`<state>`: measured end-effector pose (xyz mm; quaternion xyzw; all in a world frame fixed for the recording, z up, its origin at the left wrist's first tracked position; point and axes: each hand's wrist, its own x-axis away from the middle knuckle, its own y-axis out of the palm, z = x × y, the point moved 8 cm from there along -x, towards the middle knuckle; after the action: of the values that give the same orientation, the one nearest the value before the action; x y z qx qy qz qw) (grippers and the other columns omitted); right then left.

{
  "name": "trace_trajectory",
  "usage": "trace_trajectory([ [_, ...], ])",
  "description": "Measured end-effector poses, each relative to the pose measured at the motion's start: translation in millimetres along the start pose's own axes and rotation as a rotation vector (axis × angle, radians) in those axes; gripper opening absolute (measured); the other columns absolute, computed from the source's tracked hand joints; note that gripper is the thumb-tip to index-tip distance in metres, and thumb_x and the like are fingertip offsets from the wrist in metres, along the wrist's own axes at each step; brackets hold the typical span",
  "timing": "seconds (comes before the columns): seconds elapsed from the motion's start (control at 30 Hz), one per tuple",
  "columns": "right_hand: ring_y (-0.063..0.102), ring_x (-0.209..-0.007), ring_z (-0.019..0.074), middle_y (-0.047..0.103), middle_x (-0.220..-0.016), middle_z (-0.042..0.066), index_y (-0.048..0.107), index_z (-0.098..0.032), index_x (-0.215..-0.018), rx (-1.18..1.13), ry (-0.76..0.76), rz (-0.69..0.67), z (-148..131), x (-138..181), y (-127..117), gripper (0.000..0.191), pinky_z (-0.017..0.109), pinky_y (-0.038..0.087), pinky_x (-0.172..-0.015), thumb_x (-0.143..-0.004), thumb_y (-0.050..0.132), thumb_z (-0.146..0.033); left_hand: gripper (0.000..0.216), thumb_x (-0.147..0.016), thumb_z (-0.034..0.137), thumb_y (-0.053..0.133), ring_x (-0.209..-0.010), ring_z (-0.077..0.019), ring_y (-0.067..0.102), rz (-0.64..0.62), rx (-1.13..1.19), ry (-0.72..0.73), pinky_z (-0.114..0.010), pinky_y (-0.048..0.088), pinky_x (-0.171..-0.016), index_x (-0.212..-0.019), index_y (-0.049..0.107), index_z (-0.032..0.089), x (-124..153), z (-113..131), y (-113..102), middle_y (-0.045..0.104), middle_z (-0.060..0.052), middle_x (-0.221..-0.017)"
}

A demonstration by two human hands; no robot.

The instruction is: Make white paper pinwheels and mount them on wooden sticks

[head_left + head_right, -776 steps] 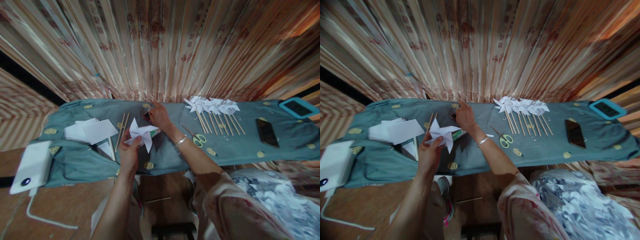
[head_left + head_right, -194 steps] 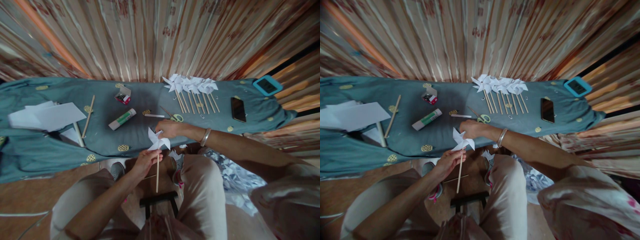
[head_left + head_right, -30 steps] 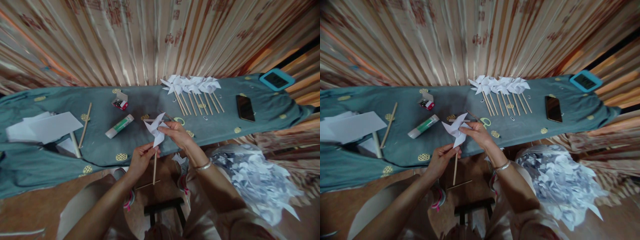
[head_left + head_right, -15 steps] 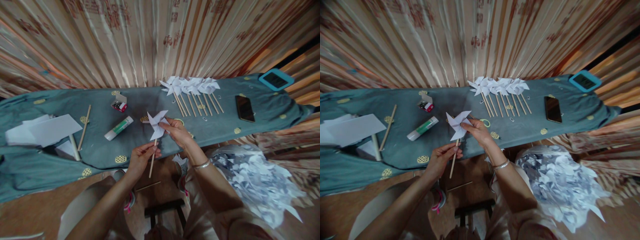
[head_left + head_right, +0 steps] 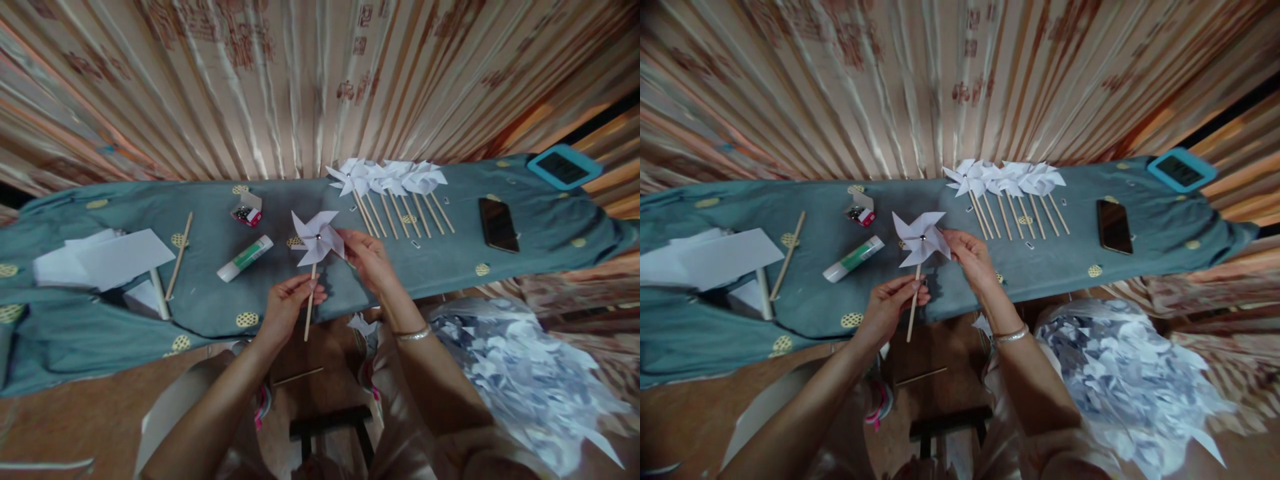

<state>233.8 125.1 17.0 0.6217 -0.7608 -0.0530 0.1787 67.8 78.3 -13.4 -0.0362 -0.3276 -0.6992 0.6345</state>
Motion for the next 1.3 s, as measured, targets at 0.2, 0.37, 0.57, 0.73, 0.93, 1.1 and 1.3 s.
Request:
trace_trajectory([
  [0.2, 0.05, -0.056, 0.0087, 0.063, -0.06, -0.004, 0.072, -0.022, -0.071, 0.085, -0.076, 0.111, -4.3, -3.7, -12.4, 0.04, 0.022, 0.042, -0.055, -0.053, 0.085, -0.056, 0.049, -0.048, 0.041, 0.093, -0.058, -0.0152, 0.07, 0.011, 0.008, 0.014, -0.027, 0.058, -0.062, -0.083, 0.076, 0.011, -6.3, 2.9, 1.5, 0.074, -0.005, -0.067],
  [0.37, 0.047, -0.053, 0.0101, 0.059, -0.055, -0.003, 0.07, -0.022, -0.065, 0.157, -0.118, 0.096, -5.9, -4.3, -12.0, 0.031, 0.025, 0.038, -0.053, -0.059, 0.082, -0.05, 0.049, -0.048, 0.041, 0.092, -0.058, -0.0157, 0.07, 0.012, 0.009, 0.02, -0.027, 0.058, -0.062, -0.083, 0.076, 0.011, -8.7, 1.7, 1.0, 0.074, -0.005, -0.067],
  [0.57, 0.049, -0.054, 0.0117, 0.062, -0.056, -0.002, 0.069, -0.022, -0.064, 0.173, -0.08, 0.064, -3.3, -3.4, -8.4, 0.035, 0.026, 0.039, -0.054, -0.056, 0.083, -0.054, 0.049, -0.05, 0.042, 0.091, -0.061, -0.0176, 0.071, 0.011, -0.007, 0.033, -0.03, 0.059, -0.066, -0.085, 0.075, 0.011, -11.1, 0.9, 0.2, 0.075, -0.007, -0.071],
  [0.73, 0.051, -0.054, 0.012, 0.064, -0.057, -0.002, 0.069, -0.022, -0.065, 0.158, -0.054, 0.057, 1.5, -1.6, -6.0, 0.04, 0.026, 0.04, -0.055, -0.054, 0.084, -0.057, 0.048, -0.051, 0.041, 0.091, -0.061, -0.0175, 0.071, 0.009, 0.003, 0.045, -0.029, 0.059, -0.065, -0.084, 0.075, 0.011, -12.6, 0.6, 0.4, 0.075, -0.006, -0.07],
  [0.93, 0.056, -0.058, 0.0131, 0.065, -0.06, -0.001, 0.068, -0.022, -0.066, 0.18, -0.033, 0.011, 5.9, -0.6, -1.1, 0.04, 0.027, 0.042, -0.058, -0.057, 0.083, -0.057, 0.047, -0.05, 0.041, 0.091, -0.059, -0.0161, 0.07, 0.013, 0.014, 0.039, -0.028, 0.058, -0.064, -0.083, 0.076, 0.012, -12.8, 0.8, -0.3, 0.074, -0.005, -0.068],
  [1.1, 0.059, -0.058, 0.0133, 0.067, -0.061, -0.001, 0.068, -0.022, -0.063, 0.122, 0.004, -0.001, 9.0, 0.8, 2.3, 0.038, 0.028, 0.045, -0.059, -0.054, 0.086, -0.053, 0.047, -0.05, 0.04, 0.091, -0.061, -0.0166, 0.071, 0.014, 0.017, 0.042, -0.028, 0.059, -0.065, -0.084, 0.076, 0.012, -12.2, 2.3, 0.7, 0.075, -0.006, -0.069],
  [1.3, 0.058, -0.055, 0.0114, 0.068, -0.061, -0.001, 0.068, -0.021, -0.062, 0.098, 0.027, -0.018, 10.0, 2.7, 6.7, 0.04, 0.027, 0.046, -0.058, -0.052, 0.087, -0.055, 0.047, -0.05, 0.042, 0.091, -0.059, -0.0168, 0.071, 0.022, 0.009, 0.047, -0.029, 0.058, -0.065, -0.083, 0.075, 0.012, -12.9, 2.5, -0.1, 0.075, -0.006, -0.07],
])
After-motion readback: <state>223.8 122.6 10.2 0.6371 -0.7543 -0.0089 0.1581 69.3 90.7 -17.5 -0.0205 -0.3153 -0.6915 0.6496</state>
